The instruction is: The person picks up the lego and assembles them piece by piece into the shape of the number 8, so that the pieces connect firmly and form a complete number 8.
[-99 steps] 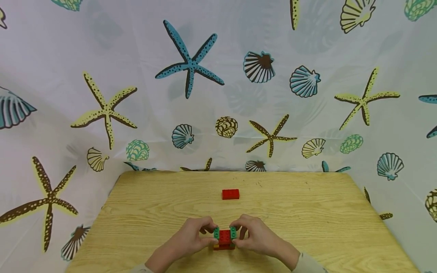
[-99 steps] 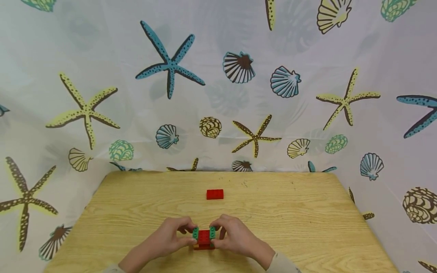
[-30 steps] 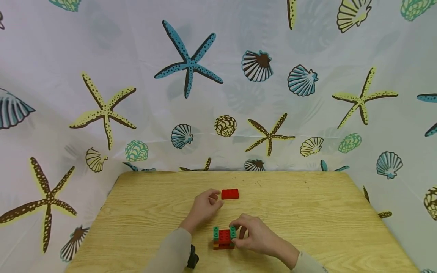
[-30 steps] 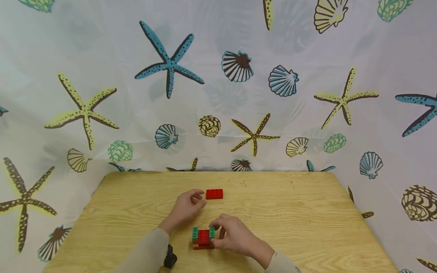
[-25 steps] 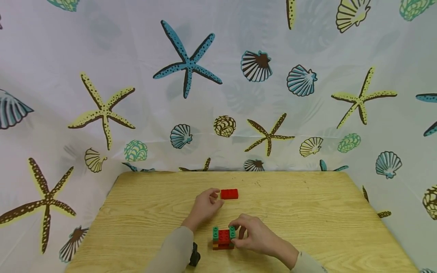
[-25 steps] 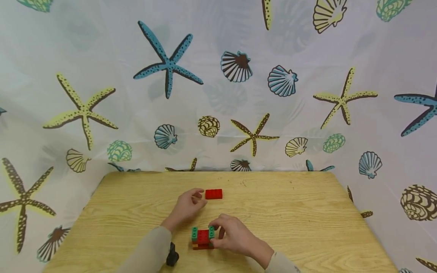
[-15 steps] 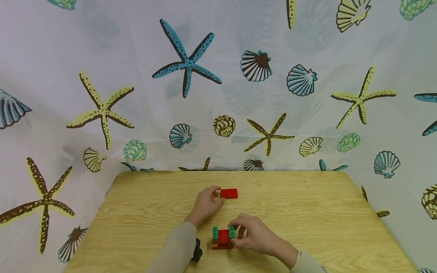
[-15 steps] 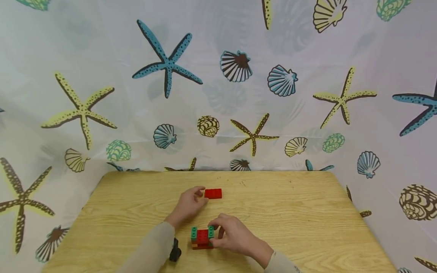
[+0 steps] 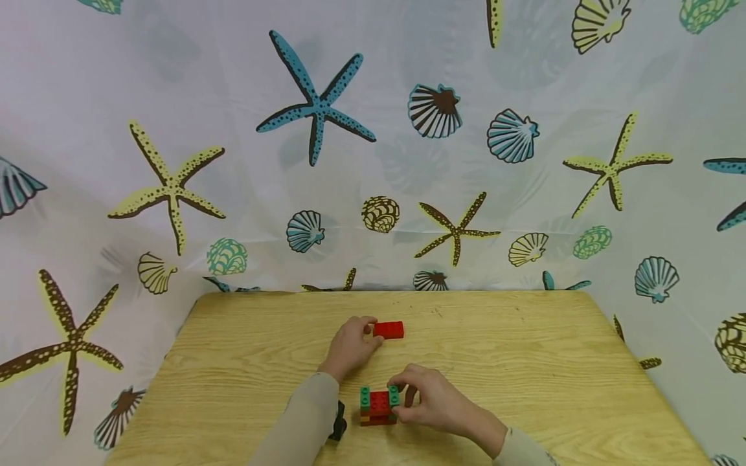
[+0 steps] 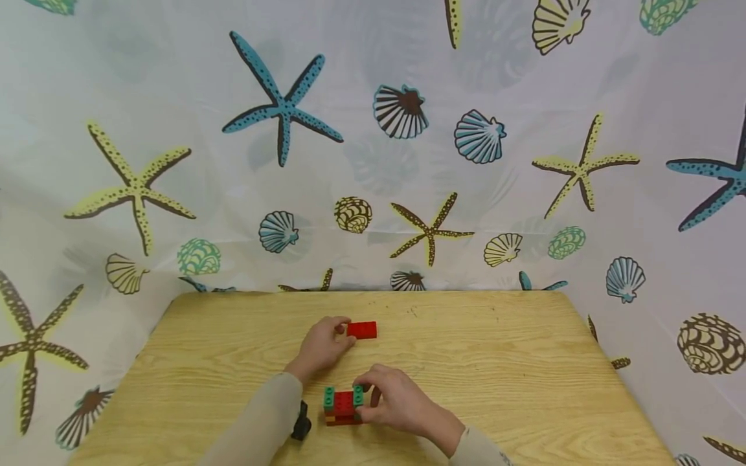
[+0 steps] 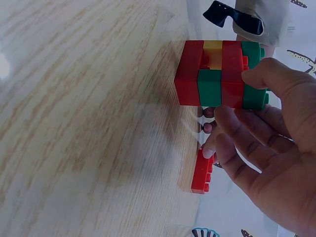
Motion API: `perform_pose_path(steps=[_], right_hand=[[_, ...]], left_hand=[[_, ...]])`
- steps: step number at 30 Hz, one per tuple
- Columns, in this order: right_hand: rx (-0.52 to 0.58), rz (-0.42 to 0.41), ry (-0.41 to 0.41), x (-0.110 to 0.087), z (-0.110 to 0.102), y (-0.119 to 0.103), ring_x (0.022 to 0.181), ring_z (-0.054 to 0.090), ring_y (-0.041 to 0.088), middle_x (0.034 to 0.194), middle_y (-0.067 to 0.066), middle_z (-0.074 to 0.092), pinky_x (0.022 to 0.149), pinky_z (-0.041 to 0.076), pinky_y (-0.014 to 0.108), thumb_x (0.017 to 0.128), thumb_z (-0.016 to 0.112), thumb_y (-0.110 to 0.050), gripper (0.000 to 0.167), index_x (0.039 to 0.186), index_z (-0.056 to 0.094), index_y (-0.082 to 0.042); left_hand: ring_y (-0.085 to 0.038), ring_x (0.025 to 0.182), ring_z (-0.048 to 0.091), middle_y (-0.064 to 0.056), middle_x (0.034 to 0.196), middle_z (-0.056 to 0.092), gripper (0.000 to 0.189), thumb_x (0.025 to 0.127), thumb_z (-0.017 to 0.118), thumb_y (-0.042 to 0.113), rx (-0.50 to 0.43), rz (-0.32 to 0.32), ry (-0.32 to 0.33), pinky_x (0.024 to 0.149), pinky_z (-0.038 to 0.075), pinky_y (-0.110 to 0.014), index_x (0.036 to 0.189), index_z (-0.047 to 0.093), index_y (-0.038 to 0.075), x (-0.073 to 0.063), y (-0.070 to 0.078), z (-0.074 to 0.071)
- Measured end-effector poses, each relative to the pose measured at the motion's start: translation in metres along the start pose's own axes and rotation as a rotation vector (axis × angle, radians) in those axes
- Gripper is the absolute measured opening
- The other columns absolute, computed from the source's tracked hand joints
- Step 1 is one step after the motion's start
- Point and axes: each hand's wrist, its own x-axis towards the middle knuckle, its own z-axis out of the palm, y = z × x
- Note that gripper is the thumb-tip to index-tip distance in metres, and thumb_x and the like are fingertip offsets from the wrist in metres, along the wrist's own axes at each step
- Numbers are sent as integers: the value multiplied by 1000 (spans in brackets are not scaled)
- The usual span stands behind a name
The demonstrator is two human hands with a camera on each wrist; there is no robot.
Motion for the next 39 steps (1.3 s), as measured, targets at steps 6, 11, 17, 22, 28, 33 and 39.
perform_pose_path(steps=[6,11,17,22,28,33,39], right_hand=[[7,4,-1,0,0,0,86,69,8,110,2,68,71,55,18,95,78,-15,33,125,71,-5],[15,7,-5,0,0,0,86,69,9,109,2,68,70,55,19,95,78,-15,33,125,71,-5],[18,14,-12,0,-1,-1,87,69,9,110,2,68,71,55,19,95,78,-16,34,126,71,-5],[17,16,-14,0,-1,-1,87,69,9,110,1,68,72,55,19,95,78,-16,34,126,71,-5],[8,5,-9,1,-1,0,87,69,8,110,2,68,71,55,19,95,78,-16,34,126,71,-5],[4,-4,-6,0,0,0,86,69,8,110,2,69,70,55,19,95,78,-16,34,126,71,-5],[9,11,-10,0,0,0,87,69,9,110,1,69,71,55,19,95,78,-17,34,126,71,-5]], left_hand=[[-31,104,66,-14,117,68,36,100,74,27,-7,15,6,94,56,-51,130,69,8,1,-3,-1],[-29,104,67,-14,119,70,35,101,73,25,-10,41,-12,95,56,-50,130,68,5,0,-5,-5],[-21,92,61,-12,117,70,34,101,73,23,-20,45,-25,88,56,-45,129,67,4,-1,-5,-9],[-19,89,59,-10,114,70,33,101,73,23,-32,48,-30,84,55,-42,128,67,4,-1,-6,-11],[-20,92,61,-8,112,70,32,100,74,23,-43,57,-32,86,55,-42,126,68,5,-5,-4,-15],[-23,99,65,-8,112,71,32,101,74,24,-41,83,-30,91,57,-46,126,69,6,-11,-1,-22],[-26,103,67,-9,115,73,33,100,75,24,-34,114,-25,94,58,-47,126,69,6,-21,1,-32]])
